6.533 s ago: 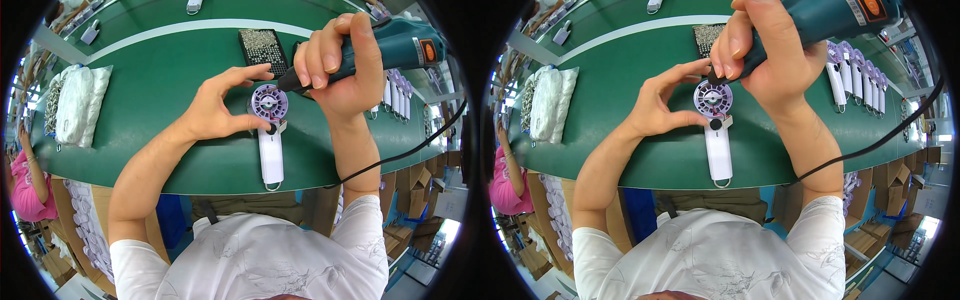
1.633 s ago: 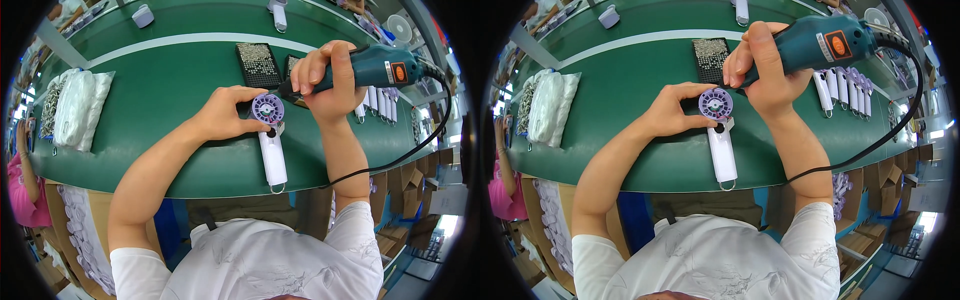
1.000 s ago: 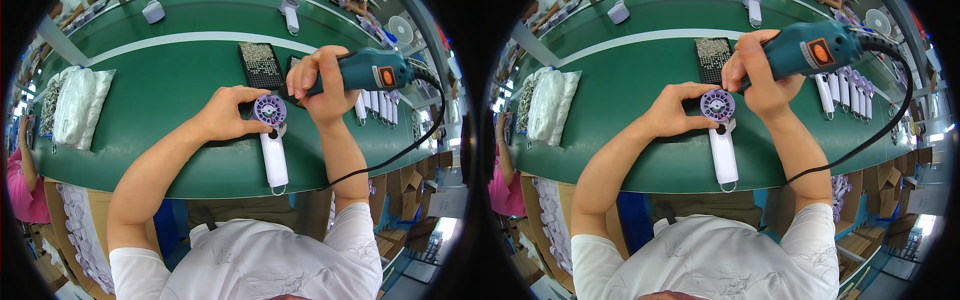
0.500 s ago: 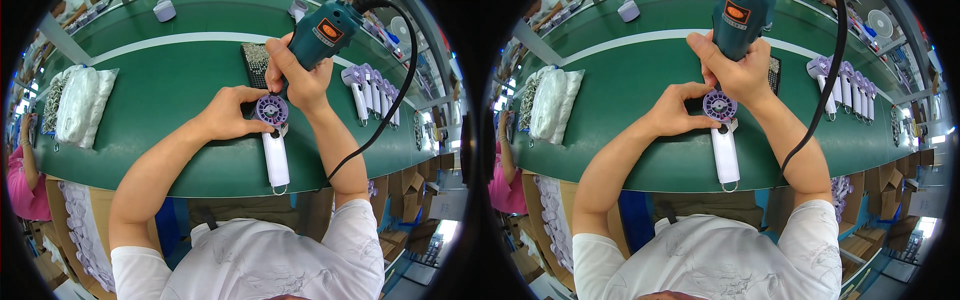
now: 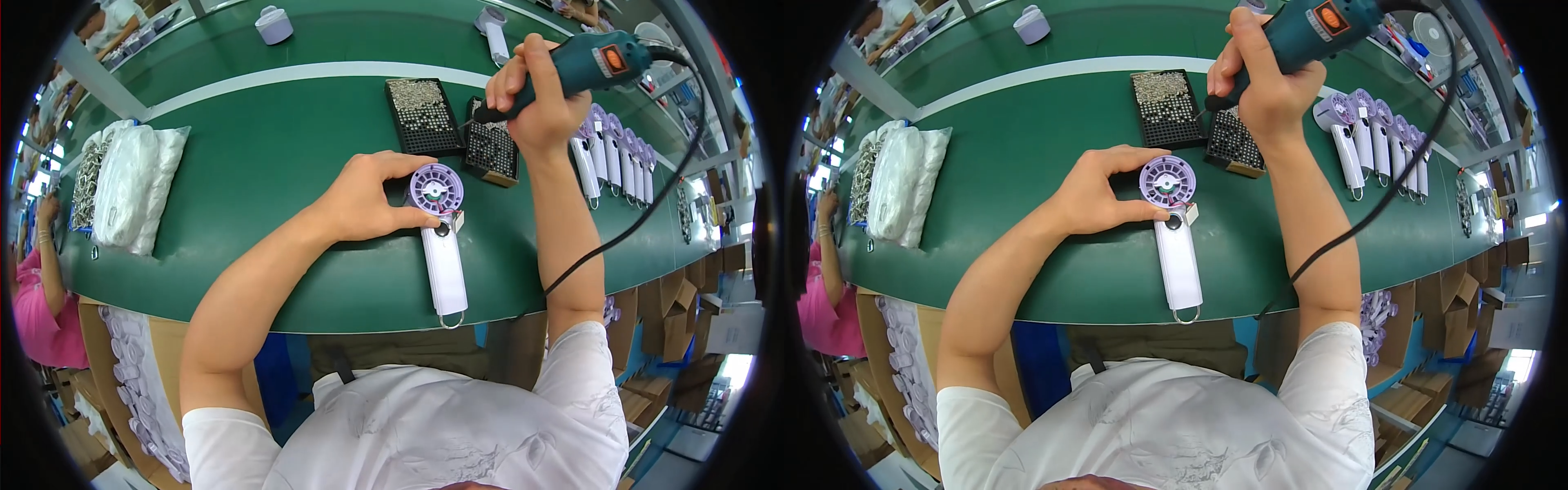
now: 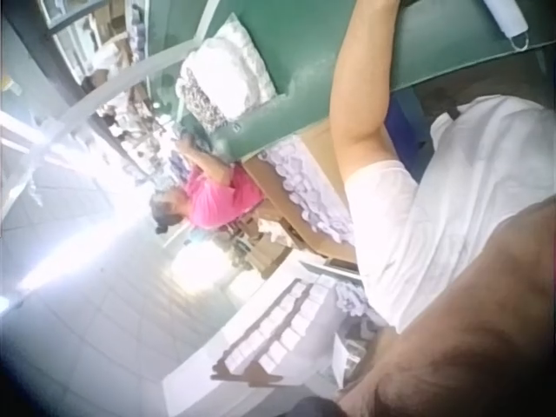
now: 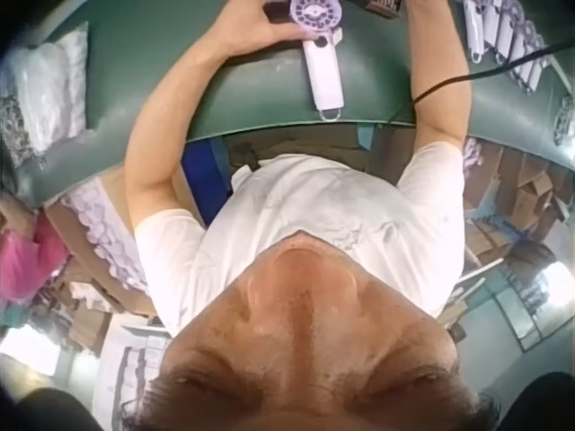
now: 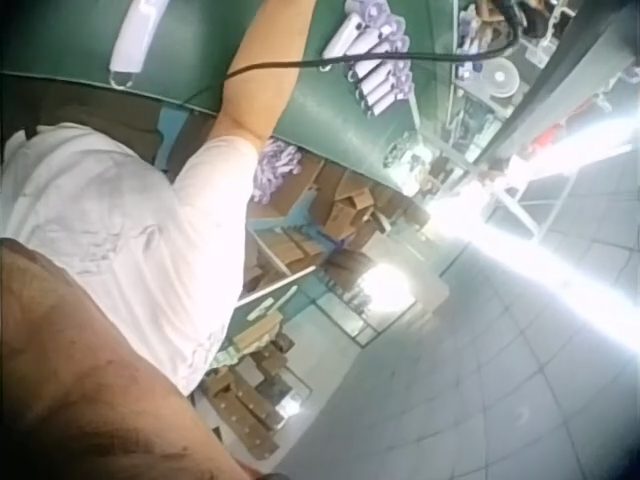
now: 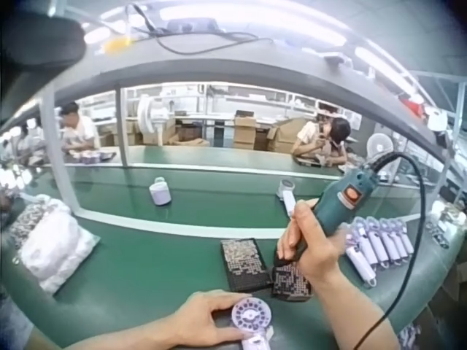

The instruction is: The person assembles handheld fans by driving screws into each fan housing with an electric screwdriver and placing the fans onto the conveyor belt.

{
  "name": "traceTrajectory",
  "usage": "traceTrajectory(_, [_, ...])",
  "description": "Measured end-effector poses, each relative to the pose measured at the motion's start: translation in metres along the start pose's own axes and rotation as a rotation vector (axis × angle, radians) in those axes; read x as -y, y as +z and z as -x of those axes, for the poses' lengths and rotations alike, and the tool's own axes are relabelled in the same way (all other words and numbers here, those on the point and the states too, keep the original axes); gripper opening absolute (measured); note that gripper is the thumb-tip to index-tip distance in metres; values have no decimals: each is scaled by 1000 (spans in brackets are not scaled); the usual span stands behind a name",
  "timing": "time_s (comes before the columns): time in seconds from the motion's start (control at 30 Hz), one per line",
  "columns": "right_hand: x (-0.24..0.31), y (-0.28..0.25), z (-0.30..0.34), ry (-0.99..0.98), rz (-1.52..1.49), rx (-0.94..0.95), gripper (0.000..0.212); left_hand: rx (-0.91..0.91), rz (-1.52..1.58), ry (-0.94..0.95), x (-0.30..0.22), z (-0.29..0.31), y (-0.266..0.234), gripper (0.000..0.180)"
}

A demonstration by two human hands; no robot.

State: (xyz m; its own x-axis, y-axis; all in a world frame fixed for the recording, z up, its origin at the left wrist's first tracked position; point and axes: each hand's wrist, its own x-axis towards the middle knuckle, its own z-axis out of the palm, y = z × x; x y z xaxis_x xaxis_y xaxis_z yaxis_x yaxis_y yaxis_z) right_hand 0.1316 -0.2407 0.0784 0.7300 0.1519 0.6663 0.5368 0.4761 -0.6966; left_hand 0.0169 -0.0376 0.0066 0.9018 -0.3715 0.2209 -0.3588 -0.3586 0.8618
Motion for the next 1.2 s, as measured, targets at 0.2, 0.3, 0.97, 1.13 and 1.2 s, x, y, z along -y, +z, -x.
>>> traceTrajectory(0.2, [-28,-4,-1,17,13,-113,18,-26,15,45,2,2,0,67])
traceTrajectory(0.3, [-28,5,-1,41,2,-125,18,-31,4,63,3,2,1,67])
traceTrajectory(0.97, [-71,-3,-5,-229,-523,192,25,-36,18,88,5,2,2,67])
traceTrajectory(1.13, [-42,19,1,170,327,-160,26,-30,18,72,2,0,0,66])
traceTrajectory(1.2, [-45,12,-1,102,321,-97,21,-32,21,68,2,1,1,65])
